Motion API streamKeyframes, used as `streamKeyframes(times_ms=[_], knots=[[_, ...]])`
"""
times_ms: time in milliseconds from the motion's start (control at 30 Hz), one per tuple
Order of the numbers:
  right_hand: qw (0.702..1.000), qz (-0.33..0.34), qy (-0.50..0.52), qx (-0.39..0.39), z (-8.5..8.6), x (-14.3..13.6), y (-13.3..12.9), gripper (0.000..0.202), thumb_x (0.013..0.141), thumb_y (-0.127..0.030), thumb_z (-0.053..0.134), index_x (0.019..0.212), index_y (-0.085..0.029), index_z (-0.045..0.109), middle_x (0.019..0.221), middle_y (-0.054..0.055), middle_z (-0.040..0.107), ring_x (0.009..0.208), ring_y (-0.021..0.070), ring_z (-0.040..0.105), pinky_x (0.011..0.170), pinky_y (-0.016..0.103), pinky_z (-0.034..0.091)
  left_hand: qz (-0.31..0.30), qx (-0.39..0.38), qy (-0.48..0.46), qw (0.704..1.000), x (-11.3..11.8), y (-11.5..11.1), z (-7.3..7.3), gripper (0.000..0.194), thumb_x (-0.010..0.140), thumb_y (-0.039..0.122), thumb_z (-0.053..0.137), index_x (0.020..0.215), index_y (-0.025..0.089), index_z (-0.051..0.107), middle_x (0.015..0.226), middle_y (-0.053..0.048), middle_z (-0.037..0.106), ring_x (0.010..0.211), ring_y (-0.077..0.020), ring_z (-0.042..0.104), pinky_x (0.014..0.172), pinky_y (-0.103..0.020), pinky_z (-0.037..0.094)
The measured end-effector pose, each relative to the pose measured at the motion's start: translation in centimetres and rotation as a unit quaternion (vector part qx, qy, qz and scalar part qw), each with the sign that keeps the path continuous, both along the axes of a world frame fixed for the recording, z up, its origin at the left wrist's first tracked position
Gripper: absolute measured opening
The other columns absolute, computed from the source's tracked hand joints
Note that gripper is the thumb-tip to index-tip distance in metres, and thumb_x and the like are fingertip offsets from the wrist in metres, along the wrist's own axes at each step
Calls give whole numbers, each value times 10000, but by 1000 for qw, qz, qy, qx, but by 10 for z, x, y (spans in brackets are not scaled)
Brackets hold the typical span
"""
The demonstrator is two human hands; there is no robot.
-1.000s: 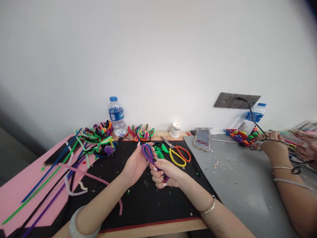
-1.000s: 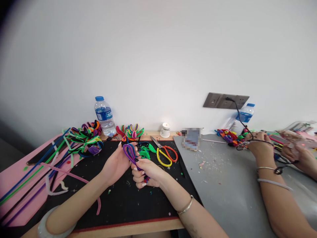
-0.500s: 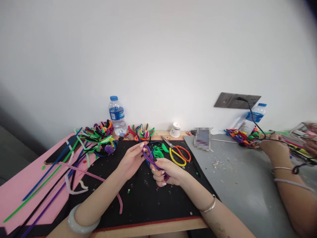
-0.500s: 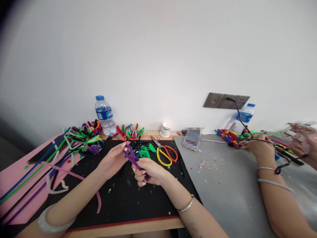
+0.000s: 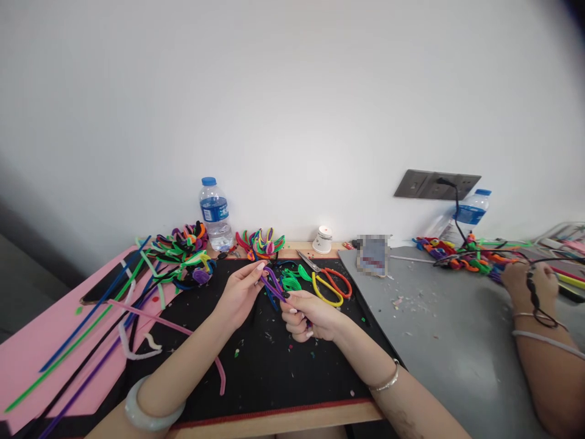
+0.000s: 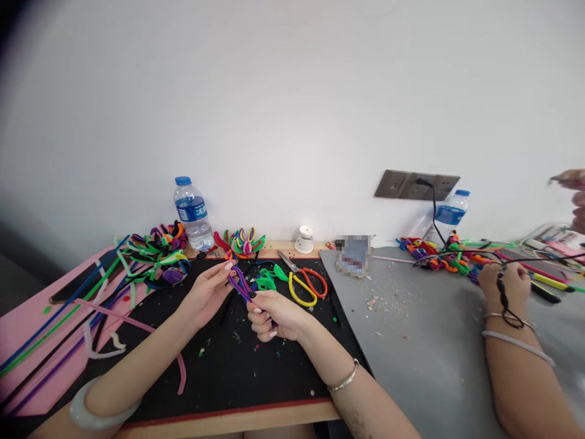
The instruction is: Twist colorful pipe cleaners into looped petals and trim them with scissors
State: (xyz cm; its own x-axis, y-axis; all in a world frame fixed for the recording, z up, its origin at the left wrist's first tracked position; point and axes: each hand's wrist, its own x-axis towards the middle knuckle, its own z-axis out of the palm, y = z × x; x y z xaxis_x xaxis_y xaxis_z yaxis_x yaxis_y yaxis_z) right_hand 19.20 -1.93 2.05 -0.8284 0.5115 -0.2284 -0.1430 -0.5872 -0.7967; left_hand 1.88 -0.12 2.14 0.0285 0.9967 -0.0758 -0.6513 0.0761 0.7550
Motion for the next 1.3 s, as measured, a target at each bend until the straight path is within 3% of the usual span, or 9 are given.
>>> streamKeyframes(times_ms=[333, 533, 667, 867, 1300], knots=[[997, -28, -46, 53, 1, 3, 0, 265, 838, -333, 455, 647, -186, 346, 488, -91, 230, 386, 35, 137, 357, 175, 121, -54, -1, 48, 997, -7, 3, -3, 283, 652, 157, 668, 934, 141, 654, 653, 12, 541, 597, -64, 484, 589, -177, 400], [981, -93, -123, 114, -9, 2, 2, 271, 832, -405, 441, 682, -191, 368, 487, -98, 232, 376, 31, 149, 344, 161, 171, -103, 7, 141, 985, -10, -2, 3, 248, 698, 249, 621, 924, 148, 620, 549, 77, 323, 416, -14, 222, 409, -149, 190], [965, -106, -177, 162, -13, 1, 3, 280, 833, -422, 426, 688, -186, 384, 484, -97, 258, 356, 25, 194, 328, 151, 209, -76, 24, 220, 972, -4, -4, 2, 241, 710, 338, 596, 874, 162, 576, 529, 88, 265, 412, -23, 196, 402, -158, 160], [951, -99, -215, 200, -16, -1, 2, 312, 846, -443, 386, 681, -179, 389, 467, -97, 267, 329, 21, 211, 300, 140, 223, -35, 41, 271, 961, 3, -1, -7, 177, 737, 342, 533, 835, 201, 491, 526, 93, 267, 392, -31, 194, 381, -154, 149], [947, -97, -212, 219, -14, -2, 1, 327, 855, -436, 367, 678, -167, 425, 452, -98, 270, 319, 23, 228, 313, 149, 260, -14, 95, 262, 960, 4, -3, -7, 122, 730, 257, 549, 785, 198, 458, 538, 85, 313, 384, -27, 255, 376, -139, 181]])
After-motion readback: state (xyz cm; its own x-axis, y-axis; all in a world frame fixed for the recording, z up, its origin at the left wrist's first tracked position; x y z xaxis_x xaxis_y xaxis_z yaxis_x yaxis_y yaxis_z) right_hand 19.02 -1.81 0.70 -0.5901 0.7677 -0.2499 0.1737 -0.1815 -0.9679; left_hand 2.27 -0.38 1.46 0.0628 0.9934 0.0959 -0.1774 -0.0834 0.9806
